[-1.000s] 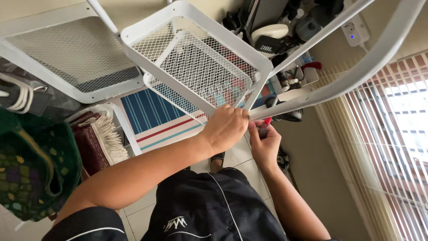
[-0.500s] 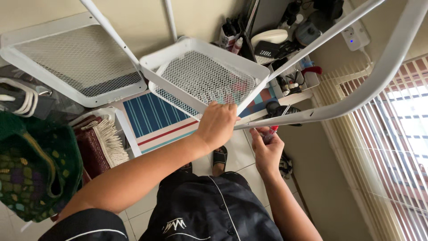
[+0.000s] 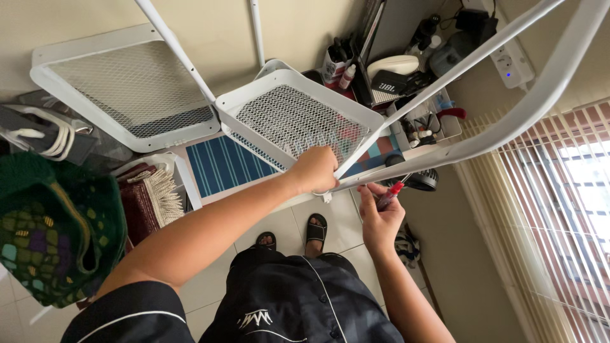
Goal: The person assembles a white metal shelving unit by attaching mesh baskets and vertical poles using a red screwdriver. They secure multiple joints and add plastic feet to the base, then attach a horizontal support bar to complete the frame.
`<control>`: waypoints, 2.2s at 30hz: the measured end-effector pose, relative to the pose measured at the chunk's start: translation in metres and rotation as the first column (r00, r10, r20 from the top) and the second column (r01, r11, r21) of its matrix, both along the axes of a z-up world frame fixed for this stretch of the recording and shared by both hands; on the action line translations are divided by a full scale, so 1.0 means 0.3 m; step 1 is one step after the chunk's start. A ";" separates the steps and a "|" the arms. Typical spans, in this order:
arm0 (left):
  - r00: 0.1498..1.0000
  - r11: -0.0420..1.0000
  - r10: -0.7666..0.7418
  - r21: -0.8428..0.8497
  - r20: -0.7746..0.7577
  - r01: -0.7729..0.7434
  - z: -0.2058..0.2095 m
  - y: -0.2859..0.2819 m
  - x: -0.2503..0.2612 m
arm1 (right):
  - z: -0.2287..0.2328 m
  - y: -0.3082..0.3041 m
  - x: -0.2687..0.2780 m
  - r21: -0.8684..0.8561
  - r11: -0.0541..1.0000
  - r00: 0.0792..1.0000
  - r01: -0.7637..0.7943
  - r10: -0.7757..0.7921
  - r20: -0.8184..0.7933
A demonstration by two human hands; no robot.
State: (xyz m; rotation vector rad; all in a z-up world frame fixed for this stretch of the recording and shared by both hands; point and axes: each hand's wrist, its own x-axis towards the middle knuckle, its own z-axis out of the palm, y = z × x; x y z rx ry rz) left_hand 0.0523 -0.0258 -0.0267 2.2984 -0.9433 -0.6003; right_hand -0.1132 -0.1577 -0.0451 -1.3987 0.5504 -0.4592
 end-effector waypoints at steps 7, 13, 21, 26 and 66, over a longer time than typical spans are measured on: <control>0.979 0.935 0.159 -0.299 -0.127 -0.190 0.058 0.053 -0.041 | -0.029 -0.007 0.000 0.039 0.999 0.996 0.015 -0.018 0.089; 0.935 0.889 0.188 -0.352 -0.302 -0.292 0.022 0.121 -0.103 | -0.052 -0.042 0.004 -0.160 0.986 0.991 -0.052 0.071 0.117; 0.928 0.864 0.215 -0.384 -0.305 -0.326 -0.237 0.107 -0.148 | 0.003 -0.099 -0.027 -0.262 0.949 0.980 -0.178 0.147 -0.135; 0.949 0.853 0.290 -0.415 -0.127 -0.317 -0.408 0.079 -0.177 | 0.007 -0.013 -0.034 0.008 0.992 0.991 -0.123 0.124 -0.042; 0.750 0.409 -0.073 -0.706 -0.657 -0.578 0.265 0.463 -0.428 | 0.526 0.314 -0.065 -0.805 0.542 0.856 -0.243 0.510 0.085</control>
